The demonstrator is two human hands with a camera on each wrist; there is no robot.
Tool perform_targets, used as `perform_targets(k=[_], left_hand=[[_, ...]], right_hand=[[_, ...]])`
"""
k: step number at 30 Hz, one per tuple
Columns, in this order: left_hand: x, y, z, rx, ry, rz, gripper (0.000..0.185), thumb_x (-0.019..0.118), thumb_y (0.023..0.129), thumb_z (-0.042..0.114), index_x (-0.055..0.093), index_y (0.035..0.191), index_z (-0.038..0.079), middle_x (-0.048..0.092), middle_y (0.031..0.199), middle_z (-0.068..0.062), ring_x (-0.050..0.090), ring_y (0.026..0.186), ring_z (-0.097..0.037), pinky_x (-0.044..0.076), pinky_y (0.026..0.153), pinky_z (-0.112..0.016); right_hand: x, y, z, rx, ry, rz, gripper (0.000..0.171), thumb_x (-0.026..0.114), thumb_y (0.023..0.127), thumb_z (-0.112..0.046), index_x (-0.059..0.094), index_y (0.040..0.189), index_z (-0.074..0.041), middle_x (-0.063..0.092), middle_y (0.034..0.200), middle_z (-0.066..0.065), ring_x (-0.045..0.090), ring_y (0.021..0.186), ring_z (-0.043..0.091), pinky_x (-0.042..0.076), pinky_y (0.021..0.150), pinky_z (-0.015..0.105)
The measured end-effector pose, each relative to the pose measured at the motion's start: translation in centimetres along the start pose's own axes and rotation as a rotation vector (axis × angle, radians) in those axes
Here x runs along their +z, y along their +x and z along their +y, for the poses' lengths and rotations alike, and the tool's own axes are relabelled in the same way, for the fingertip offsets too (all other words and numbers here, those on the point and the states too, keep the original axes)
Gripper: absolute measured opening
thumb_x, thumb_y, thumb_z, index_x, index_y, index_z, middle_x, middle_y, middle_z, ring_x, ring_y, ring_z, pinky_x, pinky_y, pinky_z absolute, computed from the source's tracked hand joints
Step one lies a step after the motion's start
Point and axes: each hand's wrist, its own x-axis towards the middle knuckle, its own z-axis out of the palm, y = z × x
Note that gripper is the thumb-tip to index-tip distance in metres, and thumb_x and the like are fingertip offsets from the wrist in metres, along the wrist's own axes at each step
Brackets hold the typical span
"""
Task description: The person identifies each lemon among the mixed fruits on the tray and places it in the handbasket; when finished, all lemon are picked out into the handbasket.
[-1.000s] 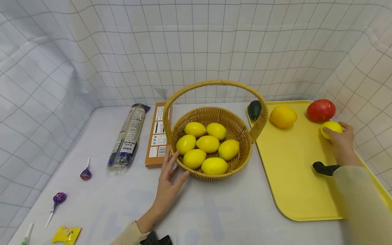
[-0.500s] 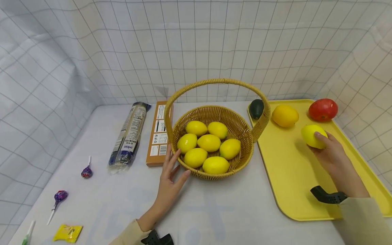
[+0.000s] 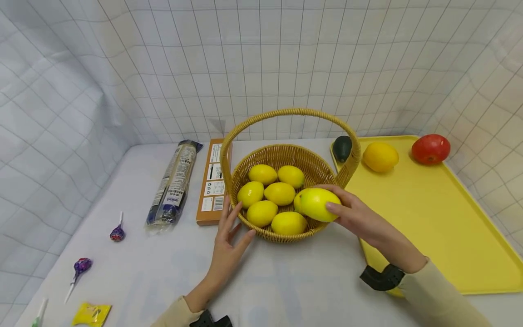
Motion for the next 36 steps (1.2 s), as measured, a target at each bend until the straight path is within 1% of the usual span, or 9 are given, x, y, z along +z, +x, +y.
perform_targets(k=[3,6,12,18,22,27,30,33,36], left_hand=[[0.1,-0.2,-0.1,-0.014,-0.005,0.003,0.063,0.060,0.086,-0.009,0.032,0.142,-0.006,-0.001,0.154,-0.017,0.016,0.136,-0.036,0.031,0.099,-0.058],[0.1,-0.3,-0.1,-0.016,0.000,0.009,0.062,0.060,0.086,-0.008,0.032,0.142,-0.006,0.000,0.154,-0.017,0.016,0.136,-0.035,0.031,0.099,-0.058],[0.1,-0.2,-0.1,-0.003,0.016,0.016,0.062,0.060,0.086,-0.009,0.033,0.141,-0.006,0.001,0.154,-0.018,0.017,0.136,-0.036,0.032,0.098,-0.058],[0.0,0.0,-0.3,0.015,0.016,0.015,0.062,0.060,0.086,-0.009,0.033,0.141,-0.006,0.001,0.153,-0.019,0.019,0.135,-0.038,0.033,0.098,-0.057],[0.0,0.0,-0.4,0.022,0.016,0.015,0.062,0.060,0.085,-0.010,0.032,0.141,-0.007,0.001,0.153,-0.019,0.019,0.135,-0.040,0.033,0.097,-0.058],[-0.1,0.1,-0.2,0.030,0.023,0.017,0.062,0.060,0.085,-0.010,0.032,0.141,-0.007,0.001,0.153,-0.020,0.018,0.134,-0.041,0.033,0.097,-0.058],[0.0,0.2,-0.1,0.030,0.022,0.016,0.062,0.060,0.085,-0.010,0.032,0.141,-0.008,0.001,0.153,-0.021,0.018,0.135,-0.041,0.033,0.097,-0.058],[0.0,0.1,-0.2,0.026,0.021,0.014,0.062,0.061,0.085,-0.010,0.033,0.141,-0.008,0.001,0.153,-0.021,0.018,0.135,-0.041,0.033,0.097,-0.059],[0.0,0.0,-0.4,0.019,0.025,0.018,0.063,0.061,0.085,-0.010,0.033,0.141,-0.007,0.001,0.153,-0.020,0.018,0.135,-0.040,0.033,0.097,-0.059]], right_hand=[[1.1,2.1,0.0,0.116,-0.141,0.010,0.046,0.051,0.097,-0.025,0.038,0.138,-0.007,0.041,0.129,0.015,0.044,0.108,0.029,0.041,0.091,0.042],[1.2,3.7,0.1,0.205,-0.287,-0.012,0.052,0.054,0.095,-0.035,0.041,0.138,-0.009,0.043,0.130,0.012,0.043,0.110,0.028,0.037,0.093,0.046],[0.1,5.8,0.4,0.236,-0.416,-0.069,0.055,0.055,0.095,-0.036,0.040,0.139,-0.008,0.043,0.131,0.013,0.043,0.114,0.028,0.037,0.097,0.044],[-0.8,6.5,0.0,0.194,-0.630,-0.095,0.053,0.062,0.091,-0.029,0.041,0.138,-0.013,0.042,0.134,0.012,0.042,0.113,0.027,0.036,0.094,0.043],[-0.8,6.6,-0.2,0.108,-0.800,-0.146,0.051,0.065,0.090,-0.021,0.043,0.135,-0.012,0.045,0.132,0.011,0.045,0.111,0.026,0.038,0.094,0.044],[-0.9,6.3,-0.1,0.032,-0.956,-0.143,0.054,0.067,0.088,-0.017,0.044,0.136,-0.009,0.048,0.132,0.011,0.046,0.113,0.025,0.039,0.095,0.045],[-1.0,5.8,0.3,-0.021,-1.000,-0.094,0.051,0.067,0.088,-0.017,0.048,0.134,-0.004,0.049,0.132,0.013,0.046,0.117,0.028,0.037,0.097,0.046],[-0.9,5.0,0.9,-0.083,-1.038,0.011,0.041,0.068,0.086,-0.010,0.056,0.124,0.000,0.055,0.123,0.014,0.049,0.113,0.031,0.039,0.095,0.047],[-0.7,4.2,1.6,-0.138,-1.048,0.125,0.034,0.068,0.085,-0.005,0.060,0.117,0.002,0.060,0.112,0.013,0.055,0.104,0.029,0.045,0.088,0.044]])
